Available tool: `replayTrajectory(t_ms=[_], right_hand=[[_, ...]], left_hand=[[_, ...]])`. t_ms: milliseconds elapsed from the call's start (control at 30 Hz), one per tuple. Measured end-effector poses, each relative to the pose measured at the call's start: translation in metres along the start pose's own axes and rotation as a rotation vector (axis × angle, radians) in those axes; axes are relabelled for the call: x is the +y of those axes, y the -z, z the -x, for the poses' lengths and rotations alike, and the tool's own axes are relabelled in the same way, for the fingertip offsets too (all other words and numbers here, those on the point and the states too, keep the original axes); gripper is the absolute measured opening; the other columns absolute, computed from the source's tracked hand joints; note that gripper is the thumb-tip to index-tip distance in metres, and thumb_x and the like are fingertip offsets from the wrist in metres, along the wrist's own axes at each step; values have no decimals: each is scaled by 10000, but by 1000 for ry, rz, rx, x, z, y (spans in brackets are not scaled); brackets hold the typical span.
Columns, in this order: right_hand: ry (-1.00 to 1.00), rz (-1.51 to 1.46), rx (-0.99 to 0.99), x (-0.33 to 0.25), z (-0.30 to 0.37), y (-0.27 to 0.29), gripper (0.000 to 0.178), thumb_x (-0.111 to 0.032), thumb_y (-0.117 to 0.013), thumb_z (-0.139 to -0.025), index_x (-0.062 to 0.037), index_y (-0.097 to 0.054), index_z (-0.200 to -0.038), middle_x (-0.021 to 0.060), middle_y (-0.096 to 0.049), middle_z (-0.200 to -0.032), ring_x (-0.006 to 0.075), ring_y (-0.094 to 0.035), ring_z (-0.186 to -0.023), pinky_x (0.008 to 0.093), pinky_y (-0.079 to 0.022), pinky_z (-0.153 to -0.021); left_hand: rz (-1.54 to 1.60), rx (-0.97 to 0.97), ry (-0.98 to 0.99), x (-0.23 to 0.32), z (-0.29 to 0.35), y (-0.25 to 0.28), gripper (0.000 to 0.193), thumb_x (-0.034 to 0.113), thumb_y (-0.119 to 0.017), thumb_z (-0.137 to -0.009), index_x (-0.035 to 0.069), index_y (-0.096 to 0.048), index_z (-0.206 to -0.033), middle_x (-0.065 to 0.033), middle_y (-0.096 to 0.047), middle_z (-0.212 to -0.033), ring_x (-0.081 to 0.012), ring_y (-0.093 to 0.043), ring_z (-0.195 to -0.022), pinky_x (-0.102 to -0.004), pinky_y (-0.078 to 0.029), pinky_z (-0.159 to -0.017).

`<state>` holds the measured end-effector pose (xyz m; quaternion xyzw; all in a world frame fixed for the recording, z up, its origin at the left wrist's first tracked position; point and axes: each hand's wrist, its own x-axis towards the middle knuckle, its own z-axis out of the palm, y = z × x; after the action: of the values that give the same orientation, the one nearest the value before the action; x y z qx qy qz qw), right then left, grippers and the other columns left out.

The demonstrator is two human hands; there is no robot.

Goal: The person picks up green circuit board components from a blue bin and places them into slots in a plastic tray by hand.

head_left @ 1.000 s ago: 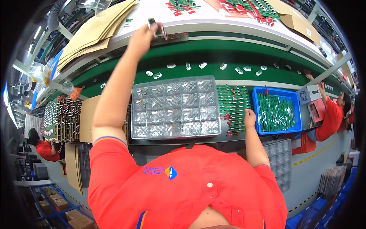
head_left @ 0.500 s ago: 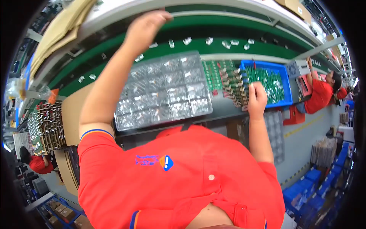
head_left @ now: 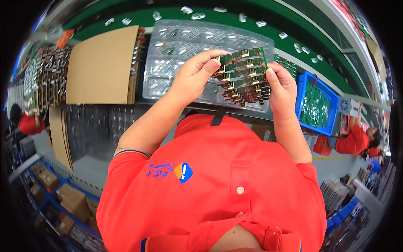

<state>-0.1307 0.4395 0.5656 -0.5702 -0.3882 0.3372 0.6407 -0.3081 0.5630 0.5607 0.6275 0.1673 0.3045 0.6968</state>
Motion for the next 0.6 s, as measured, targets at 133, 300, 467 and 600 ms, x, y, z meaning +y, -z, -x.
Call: replayTrajectory(t_ms=[133, 300, 467, 600], right_hand=[[-241, -84, -92, 16, -12, -25, 122, -101, -505, -846, -4, -571, -881, 11, -562, -834, 80, -483, -762, 211, -363, -712], [-451, -137, -152, 30, -17, -45, 110, -105, -511, -838, -17, -576, -854, -4, -551, -785, 66, -454, -707, 207, -344, -668], [-283, 94, -245, 33, -21, -54, 114, -115, -515, -842, -14, -545, -795, -30, -498, -715, 60, -428, -658, 197, -341, -626], [-124, 371, -328, 30, -25, -62, 152, -109, -509, -841, -12, -510, -724, -25, -450, -684, 69, -405, -666, 211, -322, -618]], left_hand=[[330, -52, 191, -14, 22, 34, 311, 223, -464, -887, 3, -512, -1101, -42, -570, -953, -112, -522, -861, -250, -418, -761], [363, 52, 194, -35, 44, 60, 355, 250, -446, -891, 3, -483, -1144, -97, -573, -985, -147, -525, -889, -281, -422, -753], [-831, 275, 69, -81, 51, 129, 298, 205, -440, -887, 39, -497, -1129, -95, -561, -1083, -209, -509, -1025, -358, -391, -863], [-556, 196, 52, -72, 44, 119, 338, 216, -454, -880, 52, -471, -1175, -91, -543, -1123, -206, -486, -1067, -325, -364, -898]])
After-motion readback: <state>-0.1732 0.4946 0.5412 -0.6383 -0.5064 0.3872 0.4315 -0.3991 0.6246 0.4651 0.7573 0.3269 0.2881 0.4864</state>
